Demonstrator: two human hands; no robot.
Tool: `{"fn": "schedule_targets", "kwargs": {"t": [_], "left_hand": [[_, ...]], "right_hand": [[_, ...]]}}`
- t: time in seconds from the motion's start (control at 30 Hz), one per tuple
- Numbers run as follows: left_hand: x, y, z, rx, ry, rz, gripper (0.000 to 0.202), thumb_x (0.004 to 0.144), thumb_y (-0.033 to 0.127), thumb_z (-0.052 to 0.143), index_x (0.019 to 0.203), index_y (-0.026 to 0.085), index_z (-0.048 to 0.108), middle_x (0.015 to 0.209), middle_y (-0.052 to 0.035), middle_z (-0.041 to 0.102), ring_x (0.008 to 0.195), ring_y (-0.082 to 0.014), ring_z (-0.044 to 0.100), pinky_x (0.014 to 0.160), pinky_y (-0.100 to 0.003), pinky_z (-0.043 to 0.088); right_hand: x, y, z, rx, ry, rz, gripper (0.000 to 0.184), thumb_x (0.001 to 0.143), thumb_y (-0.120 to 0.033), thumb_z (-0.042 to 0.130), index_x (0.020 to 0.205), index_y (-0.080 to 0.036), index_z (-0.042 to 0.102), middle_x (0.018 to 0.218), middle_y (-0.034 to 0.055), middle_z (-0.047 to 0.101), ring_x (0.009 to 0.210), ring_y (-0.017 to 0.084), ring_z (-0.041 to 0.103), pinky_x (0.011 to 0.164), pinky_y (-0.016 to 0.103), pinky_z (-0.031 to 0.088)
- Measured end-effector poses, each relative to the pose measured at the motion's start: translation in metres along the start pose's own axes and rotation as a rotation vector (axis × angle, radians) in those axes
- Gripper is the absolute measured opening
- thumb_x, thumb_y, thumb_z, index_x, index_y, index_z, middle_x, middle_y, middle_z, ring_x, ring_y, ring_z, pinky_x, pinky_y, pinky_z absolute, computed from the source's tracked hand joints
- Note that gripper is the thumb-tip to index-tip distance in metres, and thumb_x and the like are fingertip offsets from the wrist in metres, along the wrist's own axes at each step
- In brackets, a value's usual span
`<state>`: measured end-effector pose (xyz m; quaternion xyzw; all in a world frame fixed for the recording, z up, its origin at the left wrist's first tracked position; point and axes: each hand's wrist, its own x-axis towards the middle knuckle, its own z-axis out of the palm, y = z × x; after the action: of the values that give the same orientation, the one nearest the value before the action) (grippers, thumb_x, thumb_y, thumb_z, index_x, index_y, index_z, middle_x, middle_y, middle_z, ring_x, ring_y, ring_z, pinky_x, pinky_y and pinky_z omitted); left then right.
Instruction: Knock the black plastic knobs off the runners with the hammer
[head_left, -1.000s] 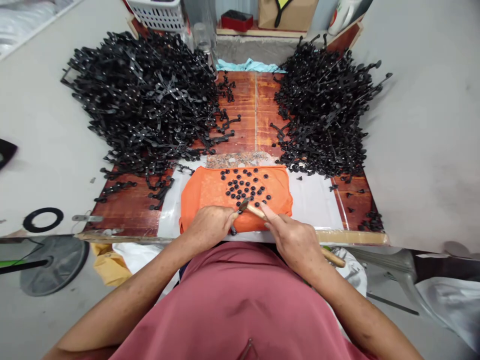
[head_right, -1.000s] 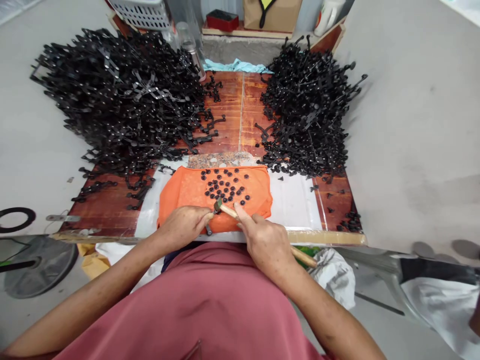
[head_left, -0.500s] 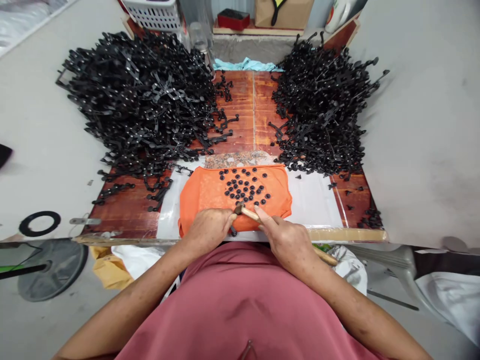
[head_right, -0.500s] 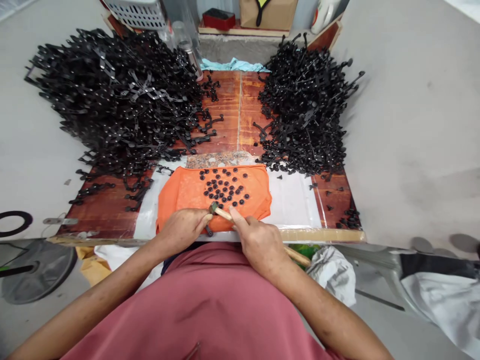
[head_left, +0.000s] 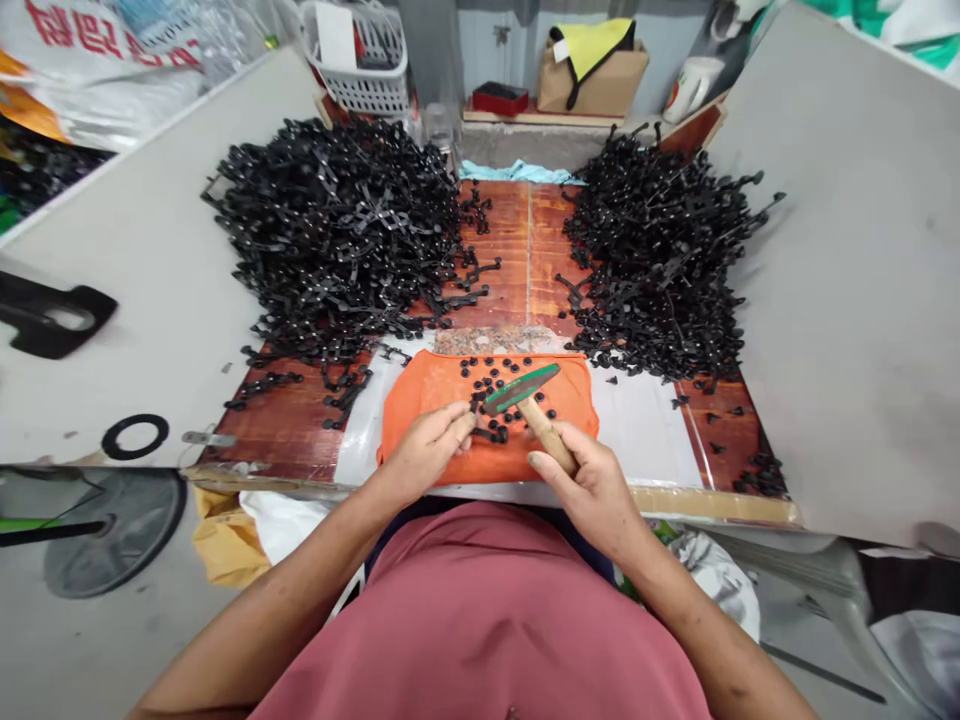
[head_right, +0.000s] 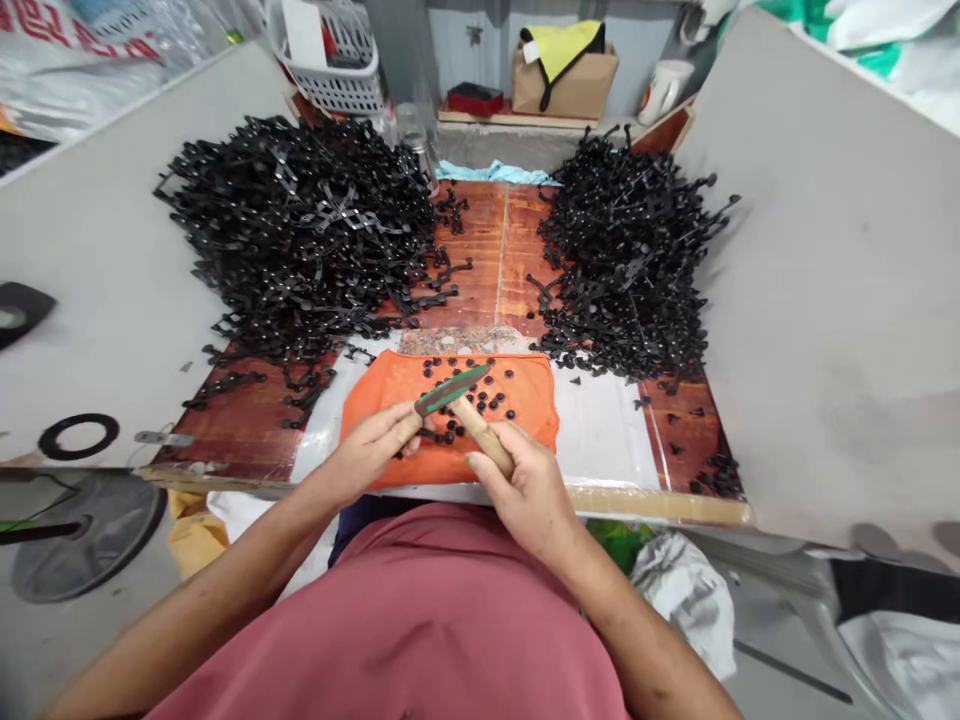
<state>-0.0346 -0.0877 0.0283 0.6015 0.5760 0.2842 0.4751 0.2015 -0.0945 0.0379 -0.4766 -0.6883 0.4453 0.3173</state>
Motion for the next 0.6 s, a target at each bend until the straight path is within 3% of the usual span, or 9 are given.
{"fn": "schedule_targets", "kwargs": {"t": [0.13,0.23,0.33,0.43,0.5,0.53,0.6], "left_hand": [[-0.005,0.01,0.01,0.266,-0.051,0.156,0.027,0.1,0.032,0.047,0.083,0.019,0.064,0.08,-0.002,0.065,0.078,-0.0163,0.059,0.074,-0.028,0.045],[-0.011,0.014,0.019,0.341,-0.024,0.261,0.013,0.096,0.026,0.056,0.088,0.019,0.063,0.088,-0.0027,0.069,0.083,-0.0173,0.063,0.079,-0.03,0.047],[-0.017,0.015,0.02,0.334,0.088,0.315,0.014,0.09,0.03,0.069,0.092,0.021,0.058,0.092,-0.0031,0.068,0.086,-0.0188,0.065,0.08,-0.031,0.051],[-0.022,0.012,0.01,0.328,0.343,0.39,0.033,0.08,0.039,0.08,0.097,0.021,0.059,0.115,-0.0099,0.066,0.112,-0.0263,0.063,0.097,-0.039,0.053],[-0.024,0.008,0.002,0.227,0.536,0.33,0.04,0.08,0.041,0.079,0.107,0.02,0.058,0.126,-0.0127,0.061,0.122,-0.0289,0.059,0.107,-0.044,0.049],[-0.024,0.005,-0.001,0.132,0.565,0.249,0.041,0.083,0.042,0.074,0.113,0.02,0.057,0.124,-0.0123,0.062,0.12,-0.0279,0.06,0.106,-0.044,0.05],[-0.023,0.002,-0.001,-0.093,0.458,0.067,0.042,0.092,0.044,0.062,0.126,0.021,0.053,0.111,-0.0084,0.066,0.106,-0.0236,0.065,0.097,-0.041,0.053]], "right_hand": [[0.02,-0.005,0.009,0.07,0.026,0.013,0.026,0.094,-0.038,0.064,0.114,-0.021,0.066,0.094,-0.0009,0.065,0.083,0.016,0.058,0.076,0.026,0.045],[0.031,-0.006,0.011,0.105,-0.095,0.052,0.022,0.09,-0.038,0.067,0.105,-0.021,0.066,0.084,-0.0037,0.062,0.075,0.014,0.056,0.068,0.024,0.043],[0.034,-0.004,0.014,0.192,-0.223,0.124,0.016,0.087,-0.035,0.066,0.083,-0.02,0.063,0.071,-0.0055,0.055,0.064,0.011,0.05,0.059,0.022,0.04],[0.029,-0.001,0.017,0.298,-0.094,0.21,0.024,0.083,-0.039,0.069,0.074,-0.02,0.056,0.061,-0.0074,0.047,0.054,0.01,0.041,0.05,0.022,0.035],[0.025,0.0,0.019,0.346,0.02,0.229,0.027,0.082,-0.042,0.071,0.075,-0.021,0.056,0.058,-0.0084,0.045,0.049,0.009,0.037,0.046,0.022,0.032],[0.023,0.001,0.02,0.365,0.068,0.225,0.027,0.082,-0.043,0.072,0.076,-0.021,0.057,0.058,-0.0082,0.047,0.047,0.009,0.036,0.044,0.022,0.031],[0.019,0.002,0.023,0.389,0.153,0.191,0.026,0.082,-0.042,0.073,0.077,-0.021,0.058,0.063,-0.0059,0.054,0.047,0.009,0.04,0.045,0.023,0.034]]}}
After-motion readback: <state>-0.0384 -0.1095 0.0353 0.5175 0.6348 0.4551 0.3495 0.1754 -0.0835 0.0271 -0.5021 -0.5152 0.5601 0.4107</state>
